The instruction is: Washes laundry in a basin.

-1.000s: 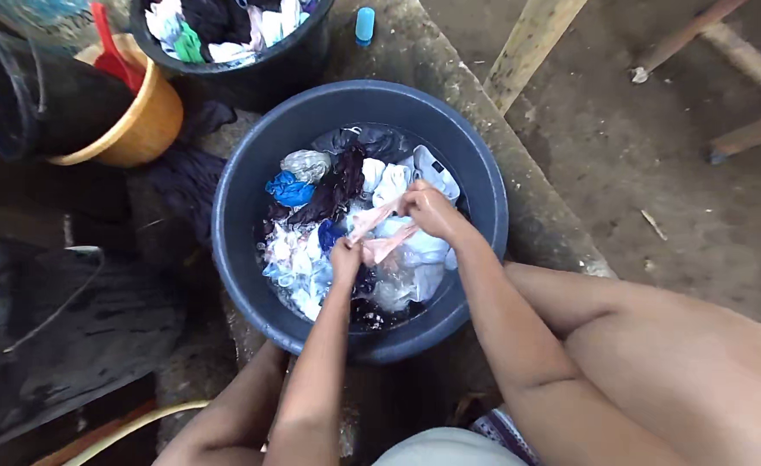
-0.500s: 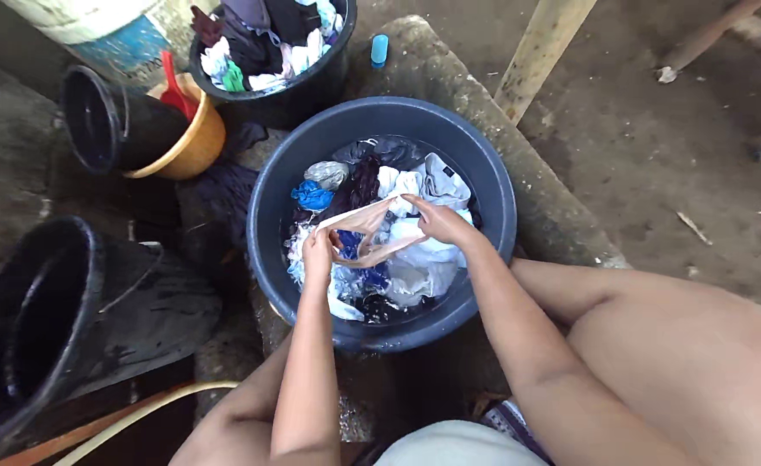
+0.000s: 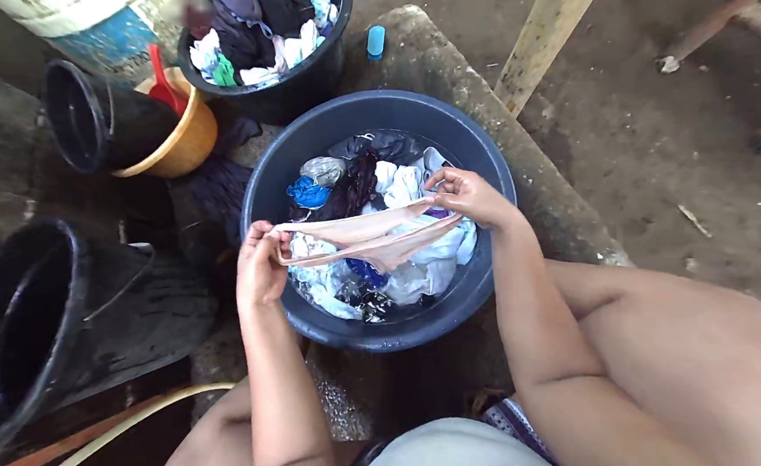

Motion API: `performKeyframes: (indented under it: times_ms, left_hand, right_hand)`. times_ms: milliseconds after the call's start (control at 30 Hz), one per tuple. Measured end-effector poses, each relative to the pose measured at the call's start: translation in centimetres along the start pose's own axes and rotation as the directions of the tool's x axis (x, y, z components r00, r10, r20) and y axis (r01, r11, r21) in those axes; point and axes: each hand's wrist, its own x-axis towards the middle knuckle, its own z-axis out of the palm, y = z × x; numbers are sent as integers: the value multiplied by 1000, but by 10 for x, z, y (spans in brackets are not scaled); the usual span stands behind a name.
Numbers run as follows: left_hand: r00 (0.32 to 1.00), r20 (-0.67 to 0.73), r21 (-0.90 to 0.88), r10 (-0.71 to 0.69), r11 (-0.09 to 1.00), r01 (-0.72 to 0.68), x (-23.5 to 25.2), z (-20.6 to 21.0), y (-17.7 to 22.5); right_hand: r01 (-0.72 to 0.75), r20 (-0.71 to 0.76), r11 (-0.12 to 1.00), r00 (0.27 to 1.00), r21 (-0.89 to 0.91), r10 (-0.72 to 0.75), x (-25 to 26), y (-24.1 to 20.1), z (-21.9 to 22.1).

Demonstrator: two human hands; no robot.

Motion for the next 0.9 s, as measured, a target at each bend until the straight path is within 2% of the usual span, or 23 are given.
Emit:
performKeyframes:
  times_ms: [67, 133, 200, 267, 300, 367, 433, 467, 533, 633, 700, 767, 833, 900]
  left_hand:
    - [991, 23, -47, 133, 990, -132, -1, -2, 12]
    - [964, 68, -48, 257, 966, -255, 0, -3, 38]
    - [926, 131, 0, 355, 934, -358, 0, -3, 63]
    - [900, 180, 77, 397, 906, -416, 1, -4, 78]
    - [906, 181, 127, 382, 905, -407, 2, -5, 78]
    - [950, 122, 216, 288, 926, -309, 7, -9, 57]
    - [995, -7, 279, 98, 956, -92, 13, -14, 11]
    - [996, -80, 287, -28, 957, 50, 15, -18, -18]
    - [938, -177, 274, -299, 900, 339, 12, -26, -82]
    - [820, -144, 394, -554, 728, 561, -11, -25, -149]
    - [763, -122, 491, -634, 630, 602, -24, -21, -177]
    - [741, -132, 500, -658, 601, 623, -34, -14, -196]
    - [749, -95, 449, -655, 644, 620, -39, -2, -200]
    - [804, -9, 412, -595, 730, 545, -36, 12, -190]
  right_hand:
    - [294, -58, 940, 956, 172, -288, 31, 47, 26]
    - [451, -91, 826, 889, 337, -448, 69, 73, 44]
    - [440, -90, 798, 891, 412, -445, 91, 80, 68]
    - [333, -52, 872, 940, 359, -338, 105, 89, 100]
    - [226, -6, 925, 972, 304, -235, 110, 94, 120]
    - [-5, 162, 986, 986, 164, -22, 119, 111, 165]
    - [-107, 256, 994, 961, -16, 107, 119, 133, 208]
    - [-131, 273, 986, 950, -103, 155, 115, 141, 224]
    - [-143, 289, 951, 931, -274, 223, 107, 150, 240]
    - [-77, 337, 910, 914, -406, 227, 106, 145, 229]
    - [-32, 317, 941, 937, -337, 145, 107, 132, 214]
    - [37, 258, 986, 966, -162, 6, 102, 110, 198]
    - [111, 193, 992, 974, 53, -119, 92, 84, 184]
    - [140, 115, 948, 977, 287, -179, 78, 59, 170]
